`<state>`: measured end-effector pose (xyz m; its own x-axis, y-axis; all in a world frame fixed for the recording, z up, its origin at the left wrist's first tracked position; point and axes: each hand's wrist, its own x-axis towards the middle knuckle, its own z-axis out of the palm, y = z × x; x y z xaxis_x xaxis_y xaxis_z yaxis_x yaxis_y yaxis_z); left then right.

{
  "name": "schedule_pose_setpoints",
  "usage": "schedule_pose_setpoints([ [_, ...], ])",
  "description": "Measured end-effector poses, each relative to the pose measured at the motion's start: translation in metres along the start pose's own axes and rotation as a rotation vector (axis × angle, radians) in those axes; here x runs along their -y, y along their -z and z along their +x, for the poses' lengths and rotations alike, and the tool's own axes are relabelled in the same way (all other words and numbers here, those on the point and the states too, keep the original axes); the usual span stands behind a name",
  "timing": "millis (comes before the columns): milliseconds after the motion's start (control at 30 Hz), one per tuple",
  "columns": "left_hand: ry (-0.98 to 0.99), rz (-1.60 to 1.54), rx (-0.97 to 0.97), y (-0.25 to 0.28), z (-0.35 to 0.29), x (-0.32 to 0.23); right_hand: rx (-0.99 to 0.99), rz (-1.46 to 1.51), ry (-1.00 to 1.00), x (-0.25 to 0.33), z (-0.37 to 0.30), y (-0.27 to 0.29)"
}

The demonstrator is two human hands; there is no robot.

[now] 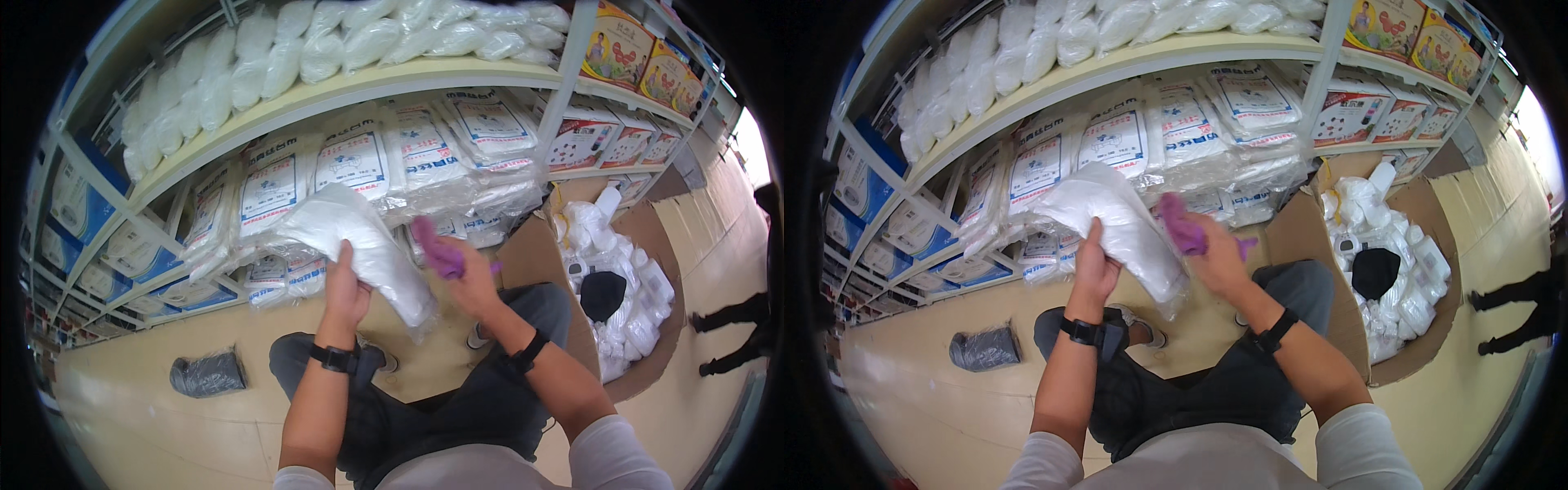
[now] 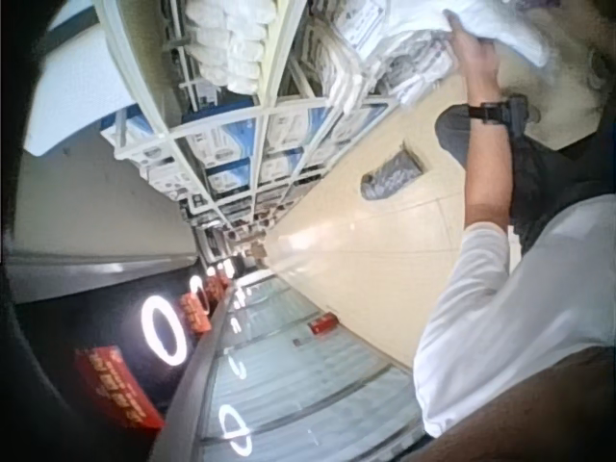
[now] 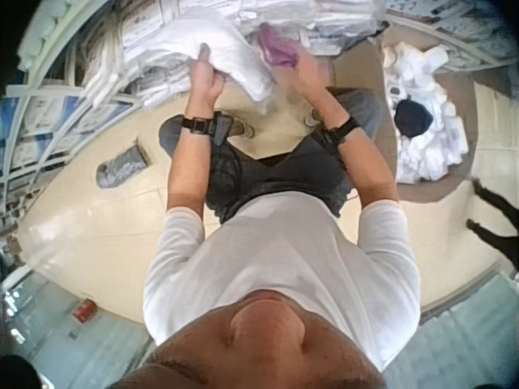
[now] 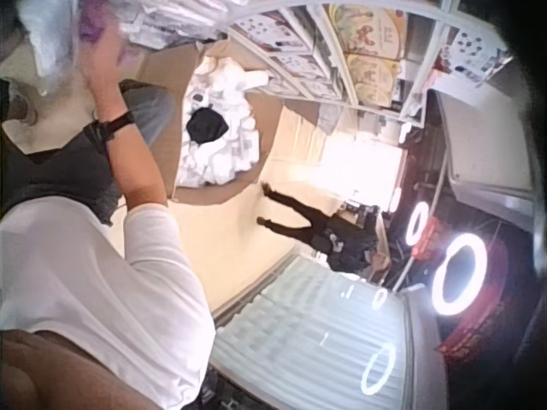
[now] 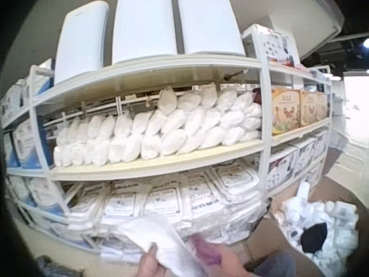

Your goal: The person sits on the floor and wipes the plastic-wrapped packages on a shelf with a purple cloth. They handle each package individually, wiping the front and sides, then placing them back on the shelf.

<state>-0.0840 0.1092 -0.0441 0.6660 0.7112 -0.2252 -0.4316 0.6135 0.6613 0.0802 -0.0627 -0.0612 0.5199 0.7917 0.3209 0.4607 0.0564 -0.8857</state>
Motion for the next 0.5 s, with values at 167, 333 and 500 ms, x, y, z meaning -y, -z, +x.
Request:
schedule_pose_setpoints([
  [167, 0.131, 0.041, 0.211, -0.045, -0.034, 0.029, -0.002, -0.092, 0.085, 0.045, -0.005, -0.022],
  [333, 0.351, 0.505, 0.174, -0.024, -0.011, 0.028, -0.037, 0.375, -0.42, 0.001, -0.001, 0.019],
  [500, 0.745, 0.357, 0.022, 0.036, -0.008, 0.075, -0.097, 0.955, -0.874, -0.023, -0.017, 0.047],
])
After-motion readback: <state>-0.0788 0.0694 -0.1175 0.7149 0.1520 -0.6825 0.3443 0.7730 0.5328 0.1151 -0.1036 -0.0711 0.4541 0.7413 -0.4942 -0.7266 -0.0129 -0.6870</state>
